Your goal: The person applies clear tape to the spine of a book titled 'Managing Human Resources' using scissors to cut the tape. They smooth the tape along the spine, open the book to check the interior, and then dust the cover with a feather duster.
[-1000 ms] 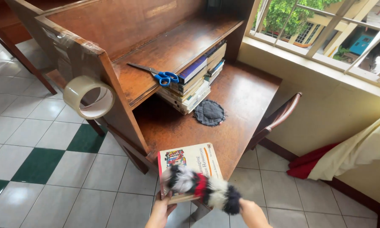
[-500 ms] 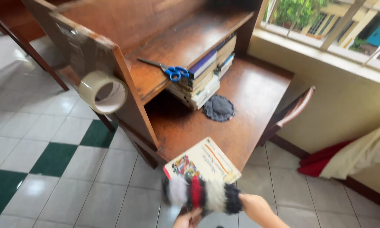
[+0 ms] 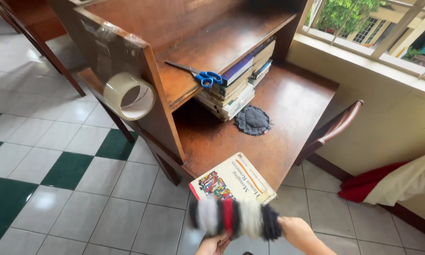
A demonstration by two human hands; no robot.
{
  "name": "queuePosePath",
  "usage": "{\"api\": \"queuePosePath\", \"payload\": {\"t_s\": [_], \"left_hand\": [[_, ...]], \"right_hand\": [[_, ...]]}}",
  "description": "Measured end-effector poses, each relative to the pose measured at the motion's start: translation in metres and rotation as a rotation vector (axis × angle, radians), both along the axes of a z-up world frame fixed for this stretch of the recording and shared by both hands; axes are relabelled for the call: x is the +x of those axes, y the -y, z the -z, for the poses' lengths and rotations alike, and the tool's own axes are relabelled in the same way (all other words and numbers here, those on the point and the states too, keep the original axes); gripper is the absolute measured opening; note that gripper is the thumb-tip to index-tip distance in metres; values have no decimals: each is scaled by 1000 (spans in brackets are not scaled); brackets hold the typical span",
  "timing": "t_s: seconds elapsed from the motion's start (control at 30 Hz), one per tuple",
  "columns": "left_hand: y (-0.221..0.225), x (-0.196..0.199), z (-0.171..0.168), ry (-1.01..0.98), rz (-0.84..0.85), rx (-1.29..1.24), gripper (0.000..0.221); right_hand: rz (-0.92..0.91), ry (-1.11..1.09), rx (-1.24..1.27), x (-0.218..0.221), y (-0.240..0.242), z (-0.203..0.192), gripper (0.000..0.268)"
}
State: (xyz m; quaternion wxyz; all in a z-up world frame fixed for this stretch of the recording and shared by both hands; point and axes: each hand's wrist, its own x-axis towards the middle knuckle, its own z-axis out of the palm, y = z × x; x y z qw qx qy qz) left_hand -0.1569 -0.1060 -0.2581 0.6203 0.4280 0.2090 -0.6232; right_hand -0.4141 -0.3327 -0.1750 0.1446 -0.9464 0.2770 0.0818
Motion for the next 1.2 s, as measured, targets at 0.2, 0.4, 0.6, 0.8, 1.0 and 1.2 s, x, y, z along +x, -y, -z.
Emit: {"api": "queuePosePath", "payload": {"t_s": [0.2, 0.4, 0.6, 0.8, 1.0, 1.2], "left_hand": [[-4, 4, -132, 225, 71, 94, 54], [0, 61, -265, 682, 145, 159, 51], [33, 89, -318, 1681, 356, 326, 44], [55, 76, -333, 1984, 371, 42, 43], [79, 65, -255, 1179, -10, -468, 50], [60, 64, -305, 1986, 204, -74, 55]], "right_hand": [[504, -38, -20, 10, -6, -12, 20], [931, -180, 139, -56, 18, -26, 26], [1023, 476, 215, 1, -5, -191, 38], [683, -20, -123, -33, 39, -206, 37], [322, 358, -58, -37, -19, -160, 10], [657, 170, -153, -40, 5, -197, 10]]}}
